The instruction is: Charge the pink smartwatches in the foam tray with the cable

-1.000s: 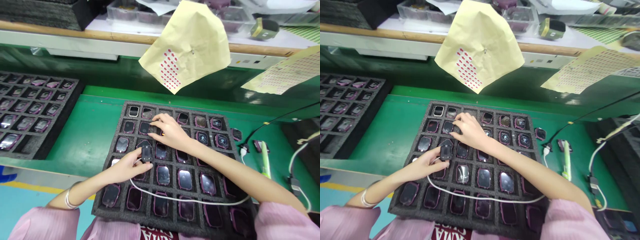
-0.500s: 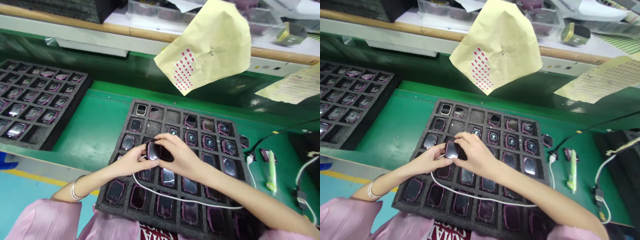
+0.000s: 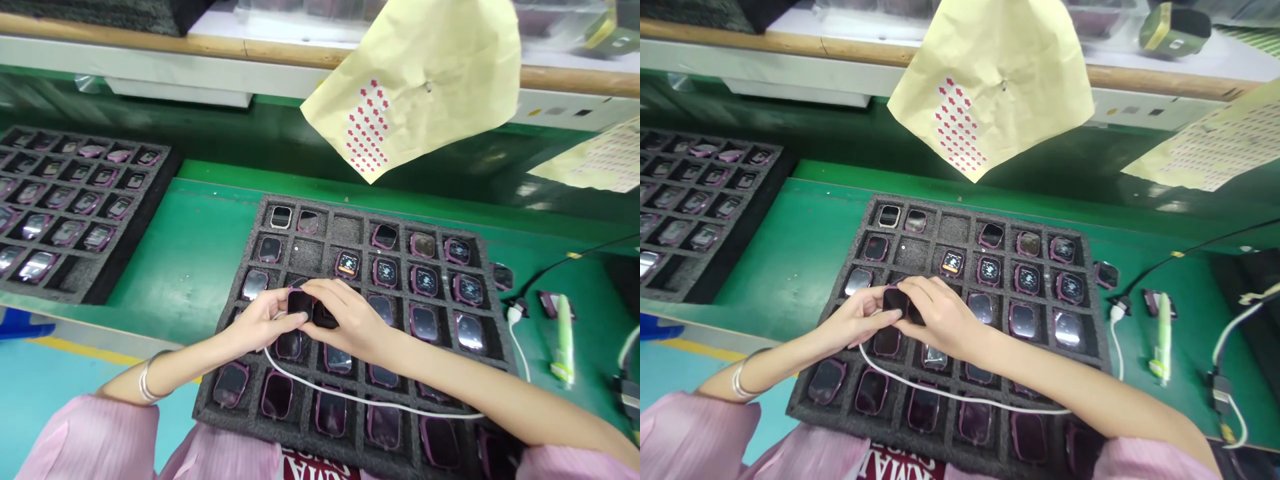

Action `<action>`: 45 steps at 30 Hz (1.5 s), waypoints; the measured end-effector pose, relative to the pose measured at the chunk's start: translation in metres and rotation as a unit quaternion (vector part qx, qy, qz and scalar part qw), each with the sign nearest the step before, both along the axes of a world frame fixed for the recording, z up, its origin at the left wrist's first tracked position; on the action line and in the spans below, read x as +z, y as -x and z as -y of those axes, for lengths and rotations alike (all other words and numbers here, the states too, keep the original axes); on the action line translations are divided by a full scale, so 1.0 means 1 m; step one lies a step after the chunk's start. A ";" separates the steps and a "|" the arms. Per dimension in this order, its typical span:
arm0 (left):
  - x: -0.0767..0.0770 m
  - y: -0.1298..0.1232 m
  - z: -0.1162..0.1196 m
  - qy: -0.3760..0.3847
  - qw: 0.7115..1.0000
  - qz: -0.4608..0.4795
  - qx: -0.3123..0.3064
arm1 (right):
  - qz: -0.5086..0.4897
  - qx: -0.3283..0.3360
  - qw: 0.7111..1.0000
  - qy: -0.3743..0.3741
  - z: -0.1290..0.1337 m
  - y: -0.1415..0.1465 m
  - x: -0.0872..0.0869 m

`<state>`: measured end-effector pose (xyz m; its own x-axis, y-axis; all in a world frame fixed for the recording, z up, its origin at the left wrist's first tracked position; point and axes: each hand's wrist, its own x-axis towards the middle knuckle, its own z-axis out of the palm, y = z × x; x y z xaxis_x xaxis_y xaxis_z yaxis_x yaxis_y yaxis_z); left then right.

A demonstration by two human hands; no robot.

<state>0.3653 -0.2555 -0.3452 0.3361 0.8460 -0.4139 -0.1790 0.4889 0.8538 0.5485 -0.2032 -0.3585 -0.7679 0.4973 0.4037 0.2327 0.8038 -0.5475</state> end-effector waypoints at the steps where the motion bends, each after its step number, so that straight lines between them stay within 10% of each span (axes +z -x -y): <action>1: 0.001 0.000 0.000 0.004 1.000 0.001 0.000 | -0.008 -0.001 1.000 0.014 0.000 0.000 -0.001; 26: -0.018 0.003 0.005 -0.058 0.998 -0.010 -0.014 | -0.026 -0.011 0.999 0.044 0.004 -0.002 -0.006; 33: -0.013 0.007 0.005 -0.093 0.993 -0.037 -0.062 | -0.048 0.001 0.995 0.083 -0.023 -0.001 0.015; 38: -0.003 0.017 0.009 -0.063 0.994 -0.013 -0.092 | 0.032 -0.123 0.992 0.011 -0.060 0.005 0.012; 45: -0.002 0.023 0.024 -0.047 0.997 -0.023 -0.056 | 0.130 -0.089 0.985 -0.074 -0.072 0.039 0.018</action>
<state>0.3419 -0.2795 -0.3469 0.4122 0.8402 -0.3523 -0.0876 0.4214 0.9026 0.5099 -0.1316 -0.3404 -0.7607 0.5839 0.2834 0.4944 0.8042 -0.3299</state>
